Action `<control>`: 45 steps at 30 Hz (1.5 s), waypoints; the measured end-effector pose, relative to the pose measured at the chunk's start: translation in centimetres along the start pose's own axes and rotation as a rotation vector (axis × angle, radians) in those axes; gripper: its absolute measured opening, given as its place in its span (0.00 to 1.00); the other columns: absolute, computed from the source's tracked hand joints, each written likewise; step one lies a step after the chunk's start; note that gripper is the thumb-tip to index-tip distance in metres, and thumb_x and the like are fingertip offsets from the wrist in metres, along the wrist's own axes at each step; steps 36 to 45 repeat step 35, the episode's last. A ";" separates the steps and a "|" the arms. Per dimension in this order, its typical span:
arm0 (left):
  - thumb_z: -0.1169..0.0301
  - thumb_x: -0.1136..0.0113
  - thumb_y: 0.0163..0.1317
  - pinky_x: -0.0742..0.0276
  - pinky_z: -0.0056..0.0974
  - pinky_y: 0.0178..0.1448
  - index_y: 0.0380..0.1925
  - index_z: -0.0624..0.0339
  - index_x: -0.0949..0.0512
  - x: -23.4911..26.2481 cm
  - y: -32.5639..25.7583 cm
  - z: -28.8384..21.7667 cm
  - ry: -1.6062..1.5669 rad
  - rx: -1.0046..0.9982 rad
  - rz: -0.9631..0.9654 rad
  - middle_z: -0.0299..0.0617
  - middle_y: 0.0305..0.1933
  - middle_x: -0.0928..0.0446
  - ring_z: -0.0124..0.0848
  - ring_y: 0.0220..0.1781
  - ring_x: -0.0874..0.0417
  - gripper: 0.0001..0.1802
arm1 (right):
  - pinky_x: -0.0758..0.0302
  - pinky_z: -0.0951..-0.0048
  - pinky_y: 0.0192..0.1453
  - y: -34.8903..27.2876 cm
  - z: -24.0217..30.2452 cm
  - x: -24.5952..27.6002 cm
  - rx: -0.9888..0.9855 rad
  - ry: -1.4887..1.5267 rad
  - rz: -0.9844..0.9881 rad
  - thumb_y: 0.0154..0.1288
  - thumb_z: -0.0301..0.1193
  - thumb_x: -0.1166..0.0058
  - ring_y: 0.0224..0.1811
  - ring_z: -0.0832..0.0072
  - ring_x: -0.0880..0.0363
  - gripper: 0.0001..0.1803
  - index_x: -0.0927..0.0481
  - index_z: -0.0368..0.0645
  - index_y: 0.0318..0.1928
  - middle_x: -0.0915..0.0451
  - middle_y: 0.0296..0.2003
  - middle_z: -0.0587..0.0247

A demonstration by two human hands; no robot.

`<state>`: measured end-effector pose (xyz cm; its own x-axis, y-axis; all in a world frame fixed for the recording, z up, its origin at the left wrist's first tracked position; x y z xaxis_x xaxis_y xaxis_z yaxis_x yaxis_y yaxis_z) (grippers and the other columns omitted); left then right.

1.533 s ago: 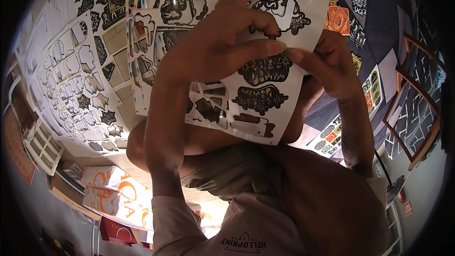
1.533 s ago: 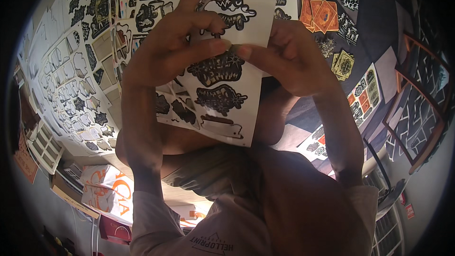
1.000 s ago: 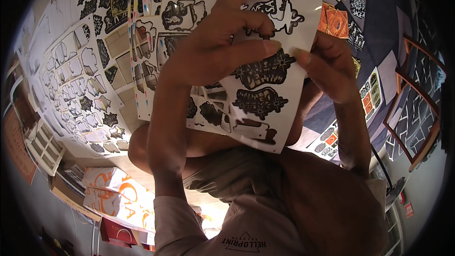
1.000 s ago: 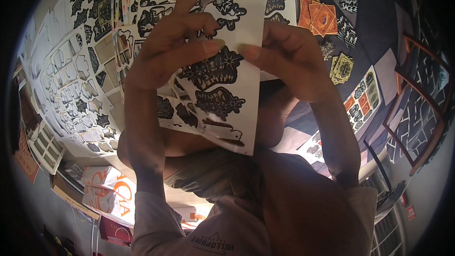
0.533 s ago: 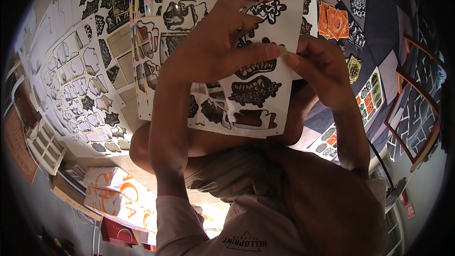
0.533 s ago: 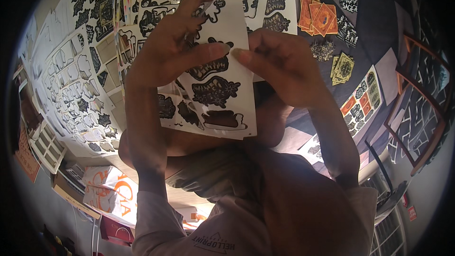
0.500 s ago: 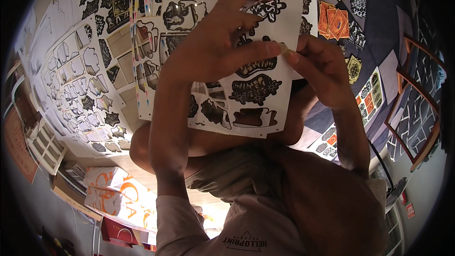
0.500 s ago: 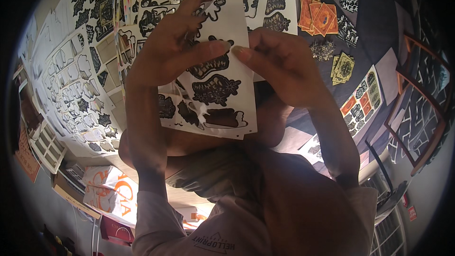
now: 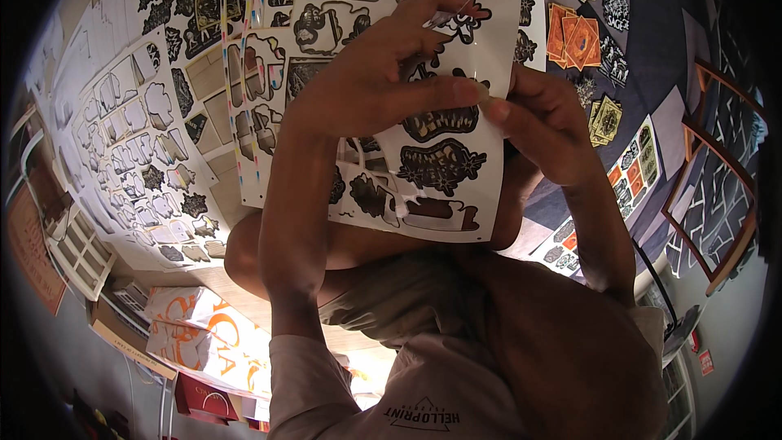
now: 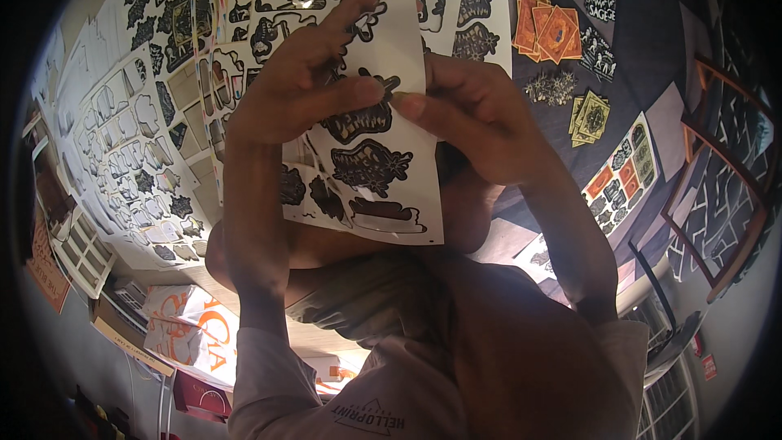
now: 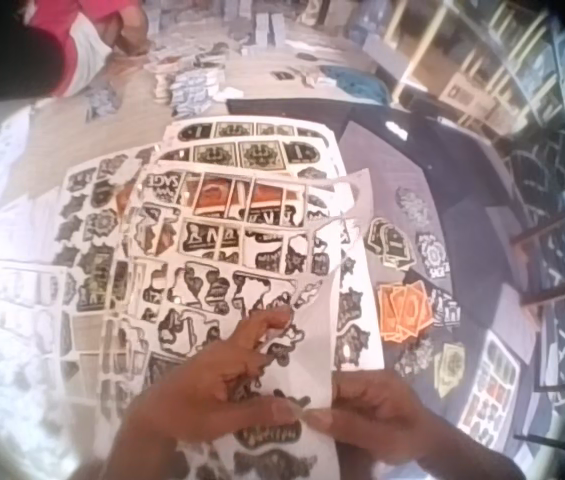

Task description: The person sits on the floor and repeatedly peels individual stickers from printed sheets, placing them aside. The hands work methodically across multiple sticker designs on the sheets.

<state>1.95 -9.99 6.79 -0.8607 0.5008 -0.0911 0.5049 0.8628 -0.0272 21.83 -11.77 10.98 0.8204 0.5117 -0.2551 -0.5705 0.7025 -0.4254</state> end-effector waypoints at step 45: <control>0.56 0.19 0.50 0.30 0.41 0.66 0.46 0.72 0.17 0.9 -0.2 0.3 -0.173 0.099 0.078 0.54 0.73 0.35 0.42 0.65 0.24 0.32 | 0.23 0.73 0.58 0.8 1.2 -0.8 -0.031 -0.060 0.122 0.77 0.29 0.48 0.52 0.78 0.19 0.19 0.24 0.34 0.64 0.15 0.49 0.58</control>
Point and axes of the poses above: each hand's wrist, its own y-axis towards the middle knuckle, its own x-axis out of the back of the hand, z = x × y, the point moved 3 cm from there along y, towards the middle knuckle
